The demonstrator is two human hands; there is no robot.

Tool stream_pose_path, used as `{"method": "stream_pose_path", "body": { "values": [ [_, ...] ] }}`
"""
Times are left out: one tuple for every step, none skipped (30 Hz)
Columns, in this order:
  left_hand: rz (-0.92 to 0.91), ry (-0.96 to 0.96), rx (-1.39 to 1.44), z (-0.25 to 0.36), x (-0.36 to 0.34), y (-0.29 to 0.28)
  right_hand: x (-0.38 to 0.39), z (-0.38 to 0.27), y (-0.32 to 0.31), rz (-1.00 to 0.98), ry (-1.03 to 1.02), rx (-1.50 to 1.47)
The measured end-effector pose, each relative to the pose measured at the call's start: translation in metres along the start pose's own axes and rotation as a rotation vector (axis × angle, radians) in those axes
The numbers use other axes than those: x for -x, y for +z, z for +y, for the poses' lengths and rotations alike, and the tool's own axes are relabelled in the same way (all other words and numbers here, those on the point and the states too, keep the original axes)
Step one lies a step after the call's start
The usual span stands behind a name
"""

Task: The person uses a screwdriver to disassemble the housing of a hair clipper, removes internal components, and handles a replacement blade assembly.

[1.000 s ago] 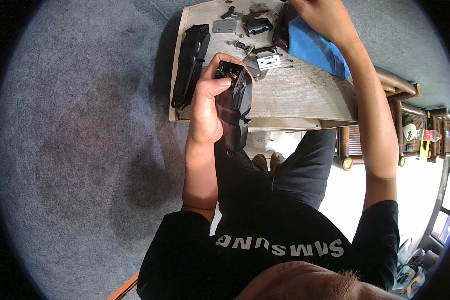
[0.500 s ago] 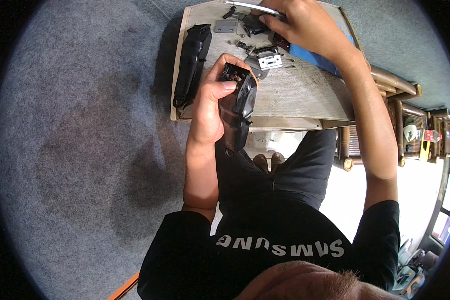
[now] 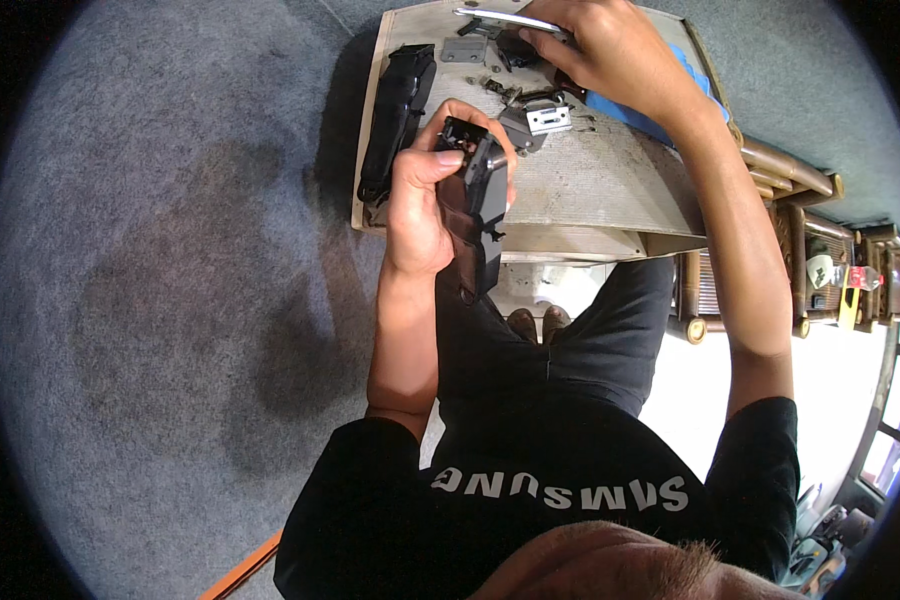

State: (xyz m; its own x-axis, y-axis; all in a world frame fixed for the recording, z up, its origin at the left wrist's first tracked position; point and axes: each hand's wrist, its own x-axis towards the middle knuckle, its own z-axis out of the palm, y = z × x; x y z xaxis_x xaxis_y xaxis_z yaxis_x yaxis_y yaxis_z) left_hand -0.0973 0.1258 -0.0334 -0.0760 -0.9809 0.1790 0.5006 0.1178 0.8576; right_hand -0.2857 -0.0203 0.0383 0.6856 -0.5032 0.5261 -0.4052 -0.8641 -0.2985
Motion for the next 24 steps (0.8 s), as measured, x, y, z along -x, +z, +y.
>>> {"method": "stream_pose_path", "body": {
  "values": [
    [0.003,0.017,0.087,0.001,0.001,0.002,0.0,-0.001,0.0,0.002,-0.002,-0.001],
    [0.007,0.033,0.174,0.003,0.001,0.004,0.0,-0.001,-0.001,-0.004,0.013,0.01],
    [-0.008,0.034,0.192,0.007,0.004,0.006,0.002,-0.001,-0.002,-0.009,0.032,0.024],
    [-0.051,0.029,0.235,0.009,0.008,0.004,0.002,0.0,-0.002,-0.006,0.035,0.026],
    [-0.087,0.052,0.239,0.011,0.011,0.004,0.003,0.001,-0.001,0.01,0.016,0.034],
    [-0.119,0.076,0.243,0.013,0.016,0.004,0.003,0.001,0.0,0.025,-0.006,0.04],
    [-0.092,0.091,0.197,0.017,0.022,0.004,0.004,0.001,0.001,0.026,-0.004,0.038],
    [-0.094,0.102,0.17,0.018,0.027,0.001,0.004,0.002,0.0,0.019,-0.003,0.036],
    [-0.078,0.146,0.122,0.021,0.033,0.0,0.004,0.002,0.0,0.013,-0.005,0.034],
    [-0.064,0.188,0.077,0.023,0.039,-0.002,0.005,0.003,-0.001,0.013,-0.002,0.035],
    [-0.02,0.225,0.026,0.025,0.045,-0.008,0.006,0.004,-0.002,0.009,-0.027,0.034],
    [-0.005,0.289,-0.002,0.029,0.052,-0.014,0.006,0.006,-0.002,0.007,-0.054,0.027],
    [0.069,0.338,-0.092,0.033,0.06,-0.021,0.006,0.007,-0.004,0.008,-0.051,0.023],
    [0.143,0.385,-0.183,0.036,0.066,-0.026,0.005,0.01,-0.008,-0.104,-0.034,-0.026],
    [0.144,0.385,-0.183,0.038,0.069,-0.028,0.006,0.013,-0.01,-0.216,-0.02,-0.073],
    [0.241,0.406,-0.25,0.039,0.071,-0.03,0.009,0.016,-0.008,-0.216,-0.02,-0.074],
    [0.338,0.426,-0.317,0.04,0.072,-0.031,0.014,0.02,-0.005,-0.264,-0.003,-0.139],
    [0.341,0.427,-0.319,0.04,0.072,-0.034,0.017,0.022,-0.003,-0.312,0.011,-0.206],
    [0.336,0.421,-0.323,0.04,0.072,-0.037,0.02,0.023,-0.006,-0.376,0.054,-0.214],
    [0.331,0.415,-0.327,0.04,0.071,-0.038,0.022,0.023,-0.004,-0.376,0.051,-0.216],
    [0.357,0.401,-0.348,0.04,0.071,-0.038,0.024,0.024,-0.002,-0.395,0.024,-0.169],
    [0.357,0.4,-0.347,0.039,0.07,-0.037,0.026,0.024,-0.001,-0.414,-0.003,-0.122],
    [0.385,0.415,-0.361,0.036,0.068,-0.037,0.027,0.021,0.0,-0.415,0.023,-0.1],
    [0.414,0.428,-0.374,0.034,0.066,-0.037,0.025,0.02,0.001,-0.415,0.025,-0.1]
  ]
}}
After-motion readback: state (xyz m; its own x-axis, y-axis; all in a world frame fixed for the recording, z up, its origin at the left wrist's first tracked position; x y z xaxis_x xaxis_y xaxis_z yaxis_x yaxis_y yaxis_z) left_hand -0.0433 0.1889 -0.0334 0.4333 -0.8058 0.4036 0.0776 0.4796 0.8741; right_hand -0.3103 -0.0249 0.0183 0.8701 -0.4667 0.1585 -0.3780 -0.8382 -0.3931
